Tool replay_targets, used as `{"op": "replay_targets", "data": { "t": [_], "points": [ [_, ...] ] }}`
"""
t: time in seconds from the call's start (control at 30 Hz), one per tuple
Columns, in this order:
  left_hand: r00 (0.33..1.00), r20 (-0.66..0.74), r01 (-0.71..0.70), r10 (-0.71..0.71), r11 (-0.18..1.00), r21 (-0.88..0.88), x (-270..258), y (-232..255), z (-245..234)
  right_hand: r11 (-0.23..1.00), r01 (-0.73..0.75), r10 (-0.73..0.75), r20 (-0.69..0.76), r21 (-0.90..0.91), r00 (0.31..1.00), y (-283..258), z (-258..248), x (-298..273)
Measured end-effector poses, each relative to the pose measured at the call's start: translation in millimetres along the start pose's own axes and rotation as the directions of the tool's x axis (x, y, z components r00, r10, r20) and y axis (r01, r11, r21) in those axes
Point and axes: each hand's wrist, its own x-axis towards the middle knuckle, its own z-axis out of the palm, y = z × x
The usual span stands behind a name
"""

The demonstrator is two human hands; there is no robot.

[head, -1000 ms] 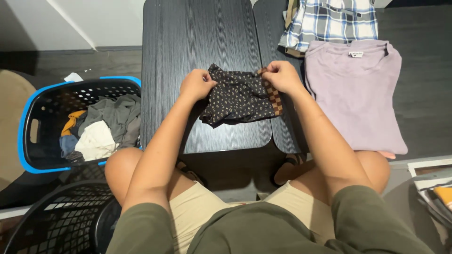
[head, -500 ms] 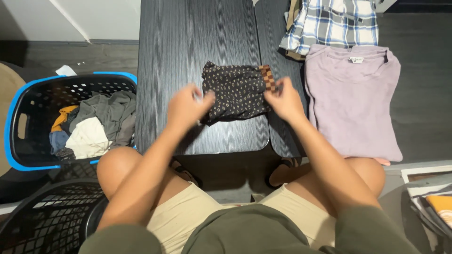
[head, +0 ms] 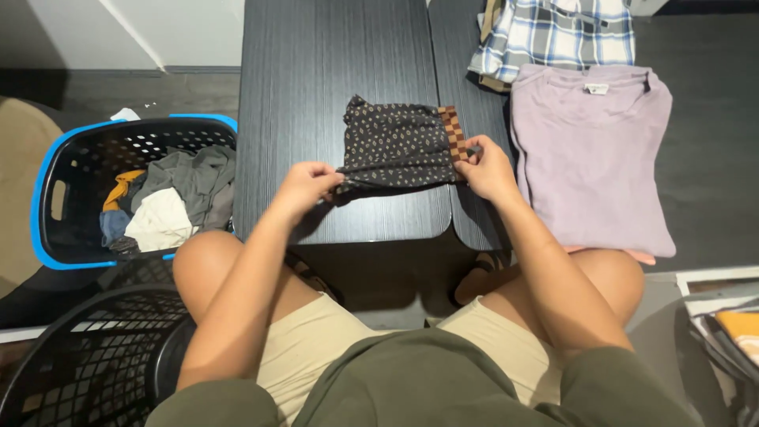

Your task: The recorder is folding several items of clothing including t-shirts and shorts and placing them in a pile.

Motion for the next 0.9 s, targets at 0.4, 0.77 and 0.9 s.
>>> {"op": "replay_targets", "data": {
  "t": [0.4, 0.77, 0.9],
  "points": [
    [0.731, 0.07, -0.507, 0.678, 0.472, 0.721, -74, 107, 32, 0.848, 0.455, -0.502, -0.135, -0.272, 0.854, -50, -21, -44],
    [0.661, 0.404, -0.712, 0.632, 0.358, 0.605, -51, 55, 28, 0.759, 0.604, -0.582, 0.162, -0.242, 0.797, -56, -28, -51],
    [0.582, 0.393, -0.738, 0.712, 0.258, 0.624, -47, 60, 35, 0.693, 0.667, -0.65, 0.165, -0.274, 0.742, -53, -30, -46]
  ]
}}
